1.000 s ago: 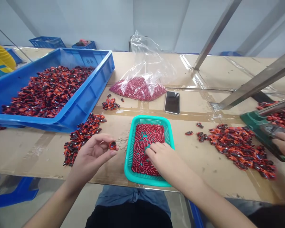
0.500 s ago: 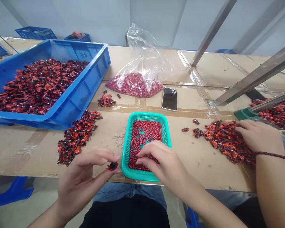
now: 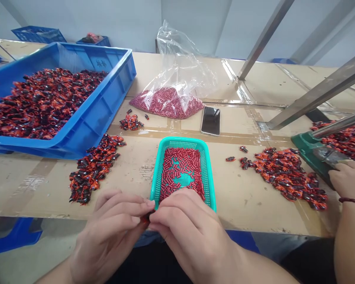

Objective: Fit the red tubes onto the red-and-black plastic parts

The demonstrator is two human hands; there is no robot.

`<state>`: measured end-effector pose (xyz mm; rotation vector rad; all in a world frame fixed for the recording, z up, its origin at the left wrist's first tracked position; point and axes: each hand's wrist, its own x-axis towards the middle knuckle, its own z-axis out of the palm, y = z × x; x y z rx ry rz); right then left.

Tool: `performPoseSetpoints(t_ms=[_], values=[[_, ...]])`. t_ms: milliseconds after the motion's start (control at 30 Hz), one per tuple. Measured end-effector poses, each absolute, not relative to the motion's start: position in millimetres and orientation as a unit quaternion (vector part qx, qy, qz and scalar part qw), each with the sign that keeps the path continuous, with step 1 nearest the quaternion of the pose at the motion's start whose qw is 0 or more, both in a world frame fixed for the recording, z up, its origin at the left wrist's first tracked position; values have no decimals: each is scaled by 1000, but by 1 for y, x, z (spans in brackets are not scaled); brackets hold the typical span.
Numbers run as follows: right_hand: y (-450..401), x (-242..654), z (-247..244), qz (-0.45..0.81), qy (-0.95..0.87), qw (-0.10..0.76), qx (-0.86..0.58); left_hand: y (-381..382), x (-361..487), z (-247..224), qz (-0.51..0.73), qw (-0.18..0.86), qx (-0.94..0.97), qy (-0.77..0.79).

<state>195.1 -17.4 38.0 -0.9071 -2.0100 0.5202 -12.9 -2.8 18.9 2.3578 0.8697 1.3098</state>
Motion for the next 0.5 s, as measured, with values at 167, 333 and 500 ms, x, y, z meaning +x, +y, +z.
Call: performPoseSetpoints(t_ms=[167,333,500], values=[[-15,198,32,256,-783,413,-388,-9,-13,16,443,95,838,304],[-18,206,40,457,-710,335,-418,-21,-7,5,498,-13,830,252],[-20,205,43,548,-688,303,-367,-23,-2,6,465,-98,852,220]])
